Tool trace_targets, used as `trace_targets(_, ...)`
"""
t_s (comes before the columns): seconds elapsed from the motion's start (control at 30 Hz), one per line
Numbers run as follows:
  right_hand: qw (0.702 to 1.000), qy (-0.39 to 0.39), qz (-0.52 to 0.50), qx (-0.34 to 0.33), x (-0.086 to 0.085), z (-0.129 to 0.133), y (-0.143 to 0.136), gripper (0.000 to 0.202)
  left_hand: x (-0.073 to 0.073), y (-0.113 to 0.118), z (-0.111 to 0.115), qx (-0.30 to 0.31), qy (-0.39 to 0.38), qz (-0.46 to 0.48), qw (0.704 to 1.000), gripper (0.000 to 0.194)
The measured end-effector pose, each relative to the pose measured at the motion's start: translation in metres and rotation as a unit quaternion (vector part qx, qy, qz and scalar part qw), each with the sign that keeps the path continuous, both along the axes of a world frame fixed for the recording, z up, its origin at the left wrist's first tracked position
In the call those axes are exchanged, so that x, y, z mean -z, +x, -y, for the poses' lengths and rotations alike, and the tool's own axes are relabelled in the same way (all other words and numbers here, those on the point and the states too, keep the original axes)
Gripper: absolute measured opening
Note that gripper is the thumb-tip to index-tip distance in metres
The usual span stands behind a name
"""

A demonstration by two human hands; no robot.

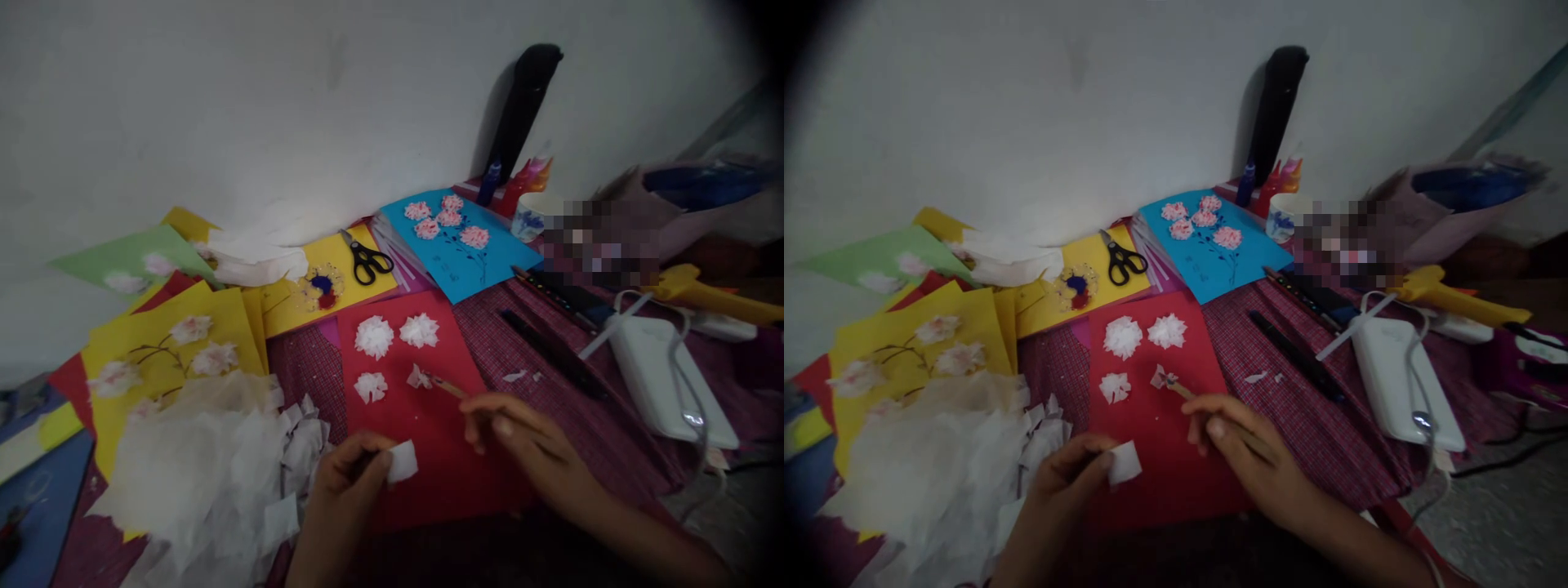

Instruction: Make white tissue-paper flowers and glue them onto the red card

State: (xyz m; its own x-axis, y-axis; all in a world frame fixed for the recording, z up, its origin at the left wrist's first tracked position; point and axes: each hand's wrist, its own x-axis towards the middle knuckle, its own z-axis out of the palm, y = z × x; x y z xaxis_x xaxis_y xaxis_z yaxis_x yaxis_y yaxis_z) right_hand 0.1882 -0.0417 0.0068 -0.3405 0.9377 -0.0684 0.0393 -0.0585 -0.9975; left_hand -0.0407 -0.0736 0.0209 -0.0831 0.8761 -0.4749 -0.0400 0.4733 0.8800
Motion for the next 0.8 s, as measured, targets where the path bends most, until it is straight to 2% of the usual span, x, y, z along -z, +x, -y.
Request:
trace_targets(0.1,0.997,0.08,0.006,-0.007,0.0,0.001,0.015,0.038,-0.001,0.001,-0.013,0.017,0.004,-0.04,0.999,0.016)
trace_targets(0.17,0.993,0.11,0.032,-0.036,-0.004,0.004,0.02,0.033,0.002,0.009,-0.022,0.018,-0.012,-0.015,1.0,0.019)
trace_targets(0.23,0.987,0.124,0.072,-0.077,-0.009,0.008,0.021,0.025,0.008,0.018,-0.029,0.006,-0.024,0.014,1.0,0.021)
trace_targets(0.3,0.979,0.139,0.106,-0.103,-0.012,0.009,0.02,0.027,0.013,0.024,-0.033,-0.009,-0.025,0.016,1.0,0.02)
trace_targets(0.47,0.973,0.145,0.12,-0.134,-0.005,0.006,0.015,0.03,0.011,0.031,-0.034,0.008,-0.019,-0.04,0.999,0.019)
trace_targets(0.67,0.976,0.132,0.111,-0.132,-0.004,0.003,0.015,0.027,0.008,0.034,-0.035,0.058,0.025,-0.14,0.988,0.015)
trace_targets(0.8,0.975,0.157,0.116,-0.108,-0.009,0.004,0.019,0.025,0.01,0.036,-0.036,0.054,0.027,-0.131,0.99,0.016)
